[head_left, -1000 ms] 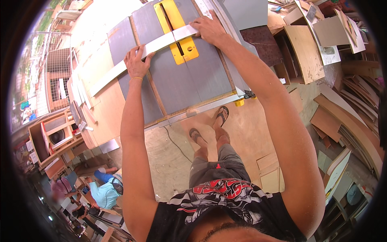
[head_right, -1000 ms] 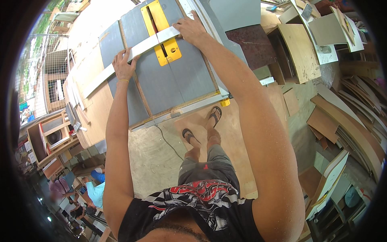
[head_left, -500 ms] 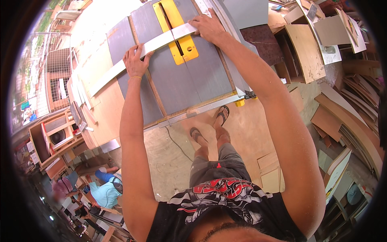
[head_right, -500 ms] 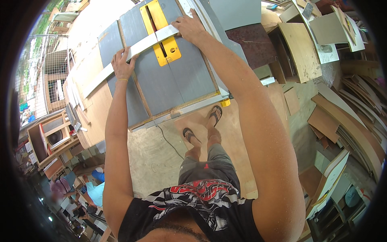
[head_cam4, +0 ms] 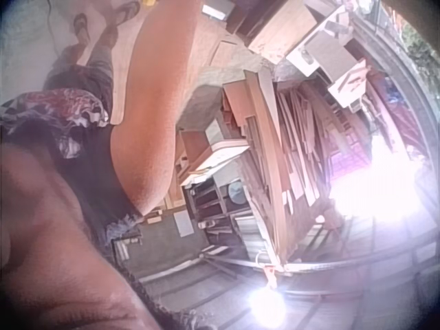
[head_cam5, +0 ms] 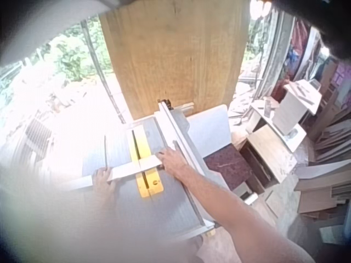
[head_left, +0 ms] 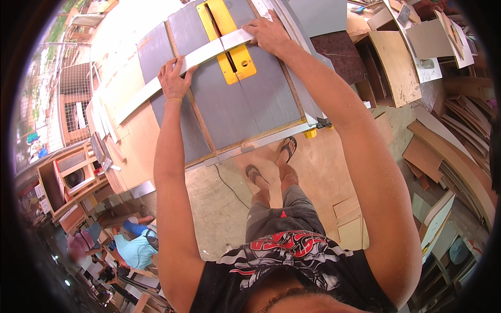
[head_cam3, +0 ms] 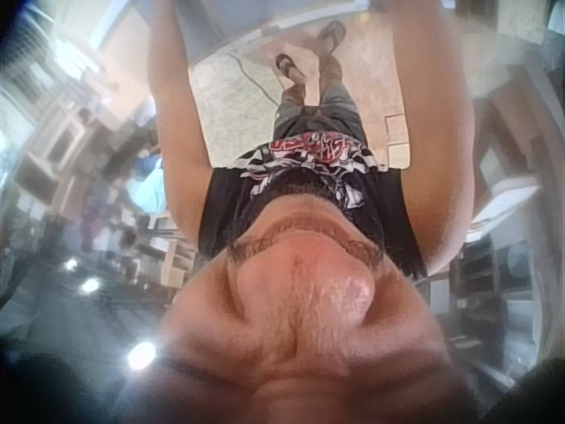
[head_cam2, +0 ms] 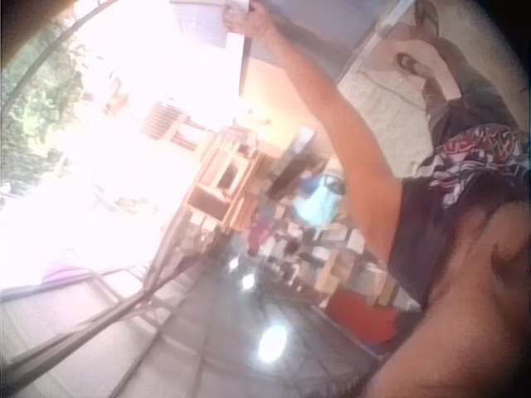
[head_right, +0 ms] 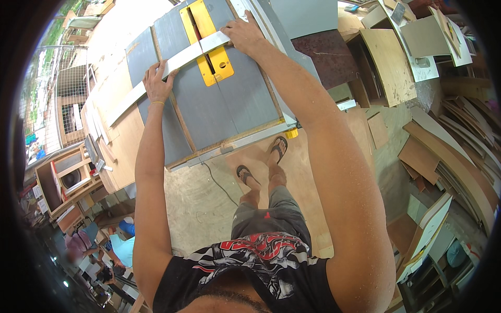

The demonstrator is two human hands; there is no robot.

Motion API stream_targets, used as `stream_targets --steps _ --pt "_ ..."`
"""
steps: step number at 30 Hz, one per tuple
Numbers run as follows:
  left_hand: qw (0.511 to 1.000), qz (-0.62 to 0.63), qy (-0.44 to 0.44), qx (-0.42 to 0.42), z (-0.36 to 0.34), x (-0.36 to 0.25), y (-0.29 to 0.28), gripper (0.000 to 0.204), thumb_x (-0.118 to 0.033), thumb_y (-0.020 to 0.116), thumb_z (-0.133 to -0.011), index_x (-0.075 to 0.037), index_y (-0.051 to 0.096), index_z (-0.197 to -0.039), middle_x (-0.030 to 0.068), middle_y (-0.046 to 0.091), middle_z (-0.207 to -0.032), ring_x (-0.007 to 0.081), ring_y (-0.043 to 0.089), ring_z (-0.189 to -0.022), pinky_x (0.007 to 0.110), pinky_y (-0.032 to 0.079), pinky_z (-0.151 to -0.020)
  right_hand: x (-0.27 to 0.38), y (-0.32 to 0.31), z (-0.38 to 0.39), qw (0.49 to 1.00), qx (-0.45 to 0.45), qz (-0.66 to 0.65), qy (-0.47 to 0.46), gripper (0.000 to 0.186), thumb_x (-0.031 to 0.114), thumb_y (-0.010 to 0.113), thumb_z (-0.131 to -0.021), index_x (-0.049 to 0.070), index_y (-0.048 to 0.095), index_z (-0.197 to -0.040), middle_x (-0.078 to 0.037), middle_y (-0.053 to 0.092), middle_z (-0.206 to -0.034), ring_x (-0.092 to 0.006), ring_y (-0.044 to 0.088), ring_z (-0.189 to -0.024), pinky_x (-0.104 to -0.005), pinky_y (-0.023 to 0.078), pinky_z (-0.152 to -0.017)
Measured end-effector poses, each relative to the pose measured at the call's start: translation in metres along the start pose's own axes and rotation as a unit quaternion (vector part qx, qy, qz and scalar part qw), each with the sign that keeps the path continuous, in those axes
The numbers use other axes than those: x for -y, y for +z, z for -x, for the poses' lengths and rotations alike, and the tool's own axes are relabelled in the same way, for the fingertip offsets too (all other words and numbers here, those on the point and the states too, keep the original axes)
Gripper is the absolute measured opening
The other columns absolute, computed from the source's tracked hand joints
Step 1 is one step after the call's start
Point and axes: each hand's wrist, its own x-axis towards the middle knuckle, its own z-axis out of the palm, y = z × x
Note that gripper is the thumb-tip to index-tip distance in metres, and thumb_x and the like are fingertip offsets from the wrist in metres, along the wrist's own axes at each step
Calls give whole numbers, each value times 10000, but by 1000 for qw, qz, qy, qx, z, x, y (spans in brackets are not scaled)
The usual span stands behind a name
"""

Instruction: The person uses a table saw to cut long white wooden strips. They adjust the fence, feed the wood through the saw, and then carry the cut pieces to a nearby cabinet to fit them into slots.

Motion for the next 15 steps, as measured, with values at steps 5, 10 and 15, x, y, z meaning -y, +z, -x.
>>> stream_targets --steps 5,10,15 --pt "1000 -4 -3 1 0 1 0 583 -604 653 -886 -193 671 -1299 67 618 -1250 269 536 -1232 445 381 -1080 2 -3 0 1000 5 -17 -1 442 223 592 -996 252 549 -1435 18 598 -1391 -156 524 -1330 -535 204 -1242" --pt "1000 -1 -5 3 -2 1 1 587 -606 654 -885 -194 670 -1303 67 618 -1253 267 537 -1230 445 380 -1084 -1 -1 -1 1000 -4 -19 -6 433 203 581 -999 248 553 -1429 13 605 -1378 -165 531 -1323 -546 202 -1239" --pt "1000 0 -6 2 -2 3 3 599 -616 648 -885 -190 668 -1307 68 618 -1258 267 535 -1233 445 379 -1088 0 -1 -3 1000 -2 -17 -3 433 183 572 -1002 245 551 -1429 11 603 -1379 -167 533 -1322 -550 202 -1238"
